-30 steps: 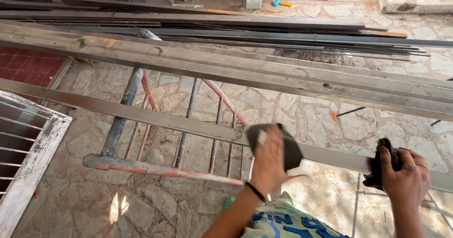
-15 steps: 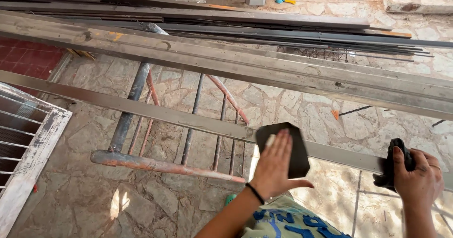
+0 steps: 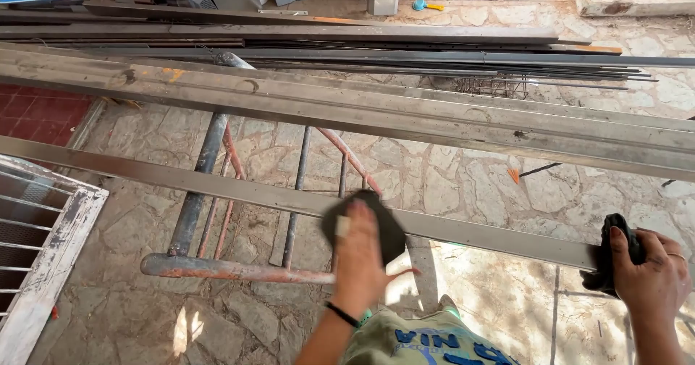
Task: Sanding and wiping a long metal beam to clean its surface and prepare it for use.
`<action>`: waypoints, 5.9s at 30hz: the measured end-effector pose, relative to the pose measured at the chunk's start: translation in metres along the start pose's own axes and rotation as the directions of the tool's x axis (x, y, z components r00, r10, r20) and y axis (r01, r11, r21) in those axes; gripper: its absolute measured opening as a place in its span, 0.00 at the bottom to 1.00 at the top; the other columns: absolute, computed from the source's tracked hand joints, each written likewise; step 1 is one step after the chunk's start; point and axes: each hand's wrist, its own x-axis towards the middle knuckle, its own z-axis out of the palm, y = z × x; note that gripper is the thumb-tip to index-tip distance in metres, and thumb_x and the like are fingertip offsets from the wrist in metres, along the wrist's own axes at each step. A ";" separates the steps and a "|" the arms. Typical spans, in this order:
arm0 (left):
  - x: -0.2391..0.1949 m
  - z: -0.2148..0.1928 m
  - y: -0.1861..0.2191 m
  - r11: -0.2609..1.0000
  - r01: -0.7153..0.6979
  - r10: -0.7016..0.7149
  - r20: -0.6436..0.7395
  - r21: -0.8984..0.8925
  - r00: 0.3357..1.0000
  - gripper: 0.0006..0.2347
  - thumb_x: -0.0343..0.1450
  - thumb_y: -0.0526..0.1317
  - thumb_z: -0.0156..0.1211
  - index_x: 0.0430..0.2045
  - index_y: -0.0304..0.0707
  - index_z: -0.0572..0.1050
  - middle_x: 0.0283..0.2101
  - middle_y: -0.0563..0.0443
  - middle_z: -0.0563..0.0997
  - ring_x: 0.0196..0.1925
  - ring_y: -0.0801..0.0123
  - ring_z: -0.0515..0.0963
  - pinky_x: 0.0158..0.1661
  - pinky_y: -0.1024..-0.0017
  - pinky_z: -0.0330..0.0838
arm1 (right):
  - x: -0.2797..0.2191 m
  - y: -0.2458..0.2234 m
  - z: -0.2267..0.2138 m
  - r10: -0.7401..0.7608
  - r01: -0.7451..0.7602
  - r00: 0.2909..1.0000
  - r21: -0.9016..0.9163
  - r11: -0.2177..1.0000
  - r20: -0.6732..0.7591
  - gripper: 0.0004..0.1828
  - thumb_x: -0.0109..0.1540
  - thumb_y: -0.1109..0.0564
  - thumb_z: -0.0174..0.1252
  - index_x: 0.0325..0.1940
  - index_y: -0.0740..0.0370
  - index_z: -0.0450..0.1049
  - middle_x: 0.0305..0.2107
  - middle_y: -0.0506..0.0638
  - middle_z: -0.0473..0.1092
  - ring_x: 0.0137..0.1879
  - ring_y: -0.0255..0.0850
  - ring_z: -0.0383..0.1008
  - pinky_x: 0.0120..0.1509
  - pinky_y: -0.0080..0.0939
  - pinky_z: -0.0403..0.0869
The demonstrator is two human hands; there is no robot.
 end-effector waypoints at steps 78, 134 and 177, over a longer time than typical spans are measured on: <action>0.035 -0.032 0.009 0.939 0.206 -0.084 0.399 -0.274 0.913 0.55 0.60 0.78 0.10 0.71 0.26 0.33 0.77 0.33 0.33 0.78 0.50 0.36 0.73 0.58 0.29 | -0.006 -0.033 -0.029 -0.081 0.085 0.996 0.082 0.993 -0.048 0.29 0.74 0.32 0.54 0.55 0.58 0.83 0.57 0.54 0.75 0.62 0.55 0.73 0.54 0.55 0.71; 0.078 -0.024 0.087 0.946 0.100 -0.015 0.267 -0.309 0.964 0.55 0.62 0.79 0.16 0.69 0.22 0.48 0.74 0.29 0.50 0.77 0.48 0.50 0.72 0.56 0.41 | -0.005 -0.045 -0.038 -0.070 0.076 0.996 0.120 0.990 -0.056 0.28 0.71 0.33 0.54 0.53 0.58 0.82 0.56 0.54 0.75 0.59 0.55 0.73 0.54 0.55 0.71; 0.067 -0.028 0.159 0.984 -0.170 0.176 0.290 -0.047 0.941 0.56 0.61 0.81 0.08 0.69 0.22 0.38 0.76 0.28 0.39 0.78 0.45 0.39 0.73 0.55 0.36 | -0.007 -0.037 -0.035 -0.074 0.077 0.997 0.109 0.991 -0.025 0.29 0.71 0.32 0.52 0.54 0.57 0.82 0.58 0.53 0.74 0.59 0.57 0.74 0.54 0.56 0.71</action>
